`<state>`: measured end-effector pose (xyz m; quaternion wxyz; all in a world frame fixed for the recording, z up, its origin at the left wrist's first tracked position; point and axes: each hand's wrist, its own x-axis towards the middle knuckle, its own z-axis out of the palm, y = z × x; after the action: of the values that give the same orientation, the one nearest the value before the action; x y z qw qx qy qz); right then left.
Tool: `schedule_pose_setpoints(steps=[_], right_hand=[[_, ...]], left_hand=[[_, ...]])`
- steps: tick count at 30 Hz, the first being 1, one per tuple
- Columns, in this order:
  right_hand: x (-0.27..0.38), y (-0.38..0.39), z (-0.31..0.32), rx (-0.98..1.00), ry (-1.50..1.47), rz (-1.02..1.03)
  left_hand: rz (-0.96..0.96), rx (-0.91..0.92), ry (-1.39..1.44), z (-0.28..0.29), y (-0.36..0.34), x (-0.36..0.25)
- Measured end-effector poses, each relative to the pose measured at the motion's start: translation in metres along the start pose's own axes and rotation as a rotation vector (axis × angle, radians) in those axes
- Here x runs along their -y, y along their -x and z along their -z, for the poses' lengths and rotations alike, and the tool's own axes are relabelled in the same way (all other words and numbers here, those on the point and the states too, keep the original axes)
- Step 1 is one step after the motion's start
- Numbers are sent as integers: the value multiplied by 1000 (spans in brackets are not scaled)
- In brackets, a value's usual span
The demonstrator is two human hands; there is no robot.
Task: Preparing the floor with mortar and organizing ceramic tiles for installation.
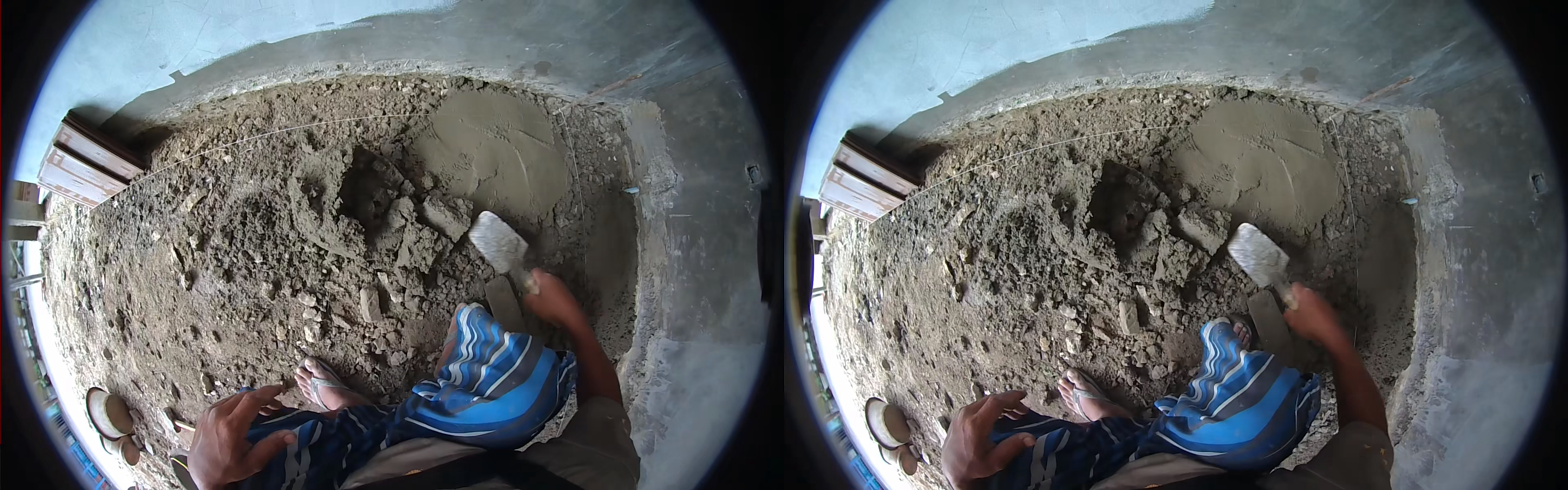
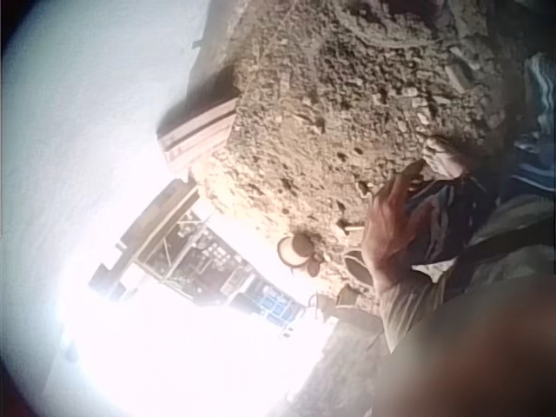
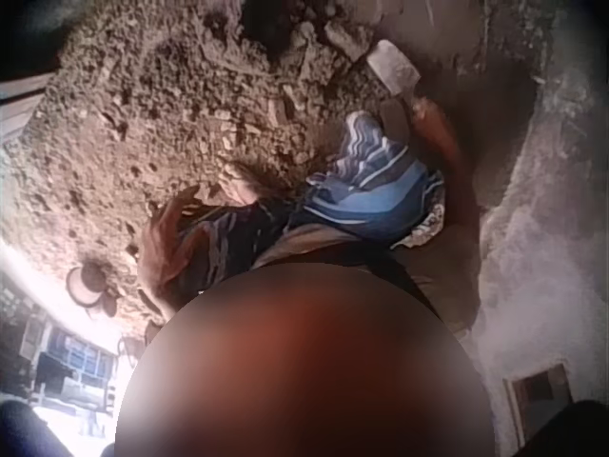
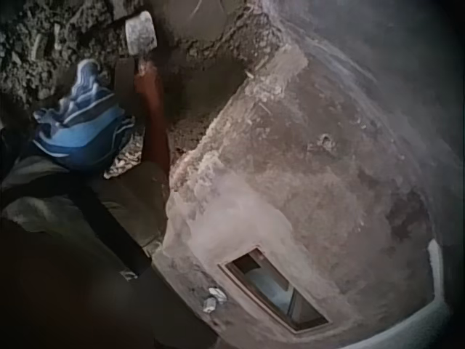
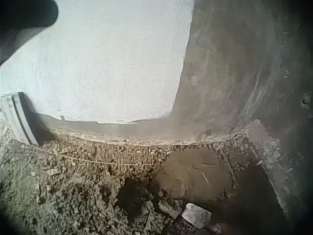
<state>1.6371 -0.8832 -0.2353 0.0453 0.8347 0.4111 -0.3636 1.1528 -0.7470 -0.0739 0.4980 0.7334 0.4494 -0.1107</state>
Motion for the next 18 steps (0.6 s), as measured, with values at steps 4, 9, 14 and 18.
schedule_pose_setpoints(steps=[4, 9, 14, 18], right_hand=[[57, -96, -95, -25, -500, 70], [55, -111, -57, 116, -732, 56], [58, -95, 17, -37, -592, 117], [85, -135, 81, -259, -256, 276]], left_hand=[[-64, -52, -115, -3, -21, -7], [-108, 86, -108, 1, -31, -22], [-111, 13, -159, 5, -31, -34], [-167, 44, -142, 5, -36, -37]])
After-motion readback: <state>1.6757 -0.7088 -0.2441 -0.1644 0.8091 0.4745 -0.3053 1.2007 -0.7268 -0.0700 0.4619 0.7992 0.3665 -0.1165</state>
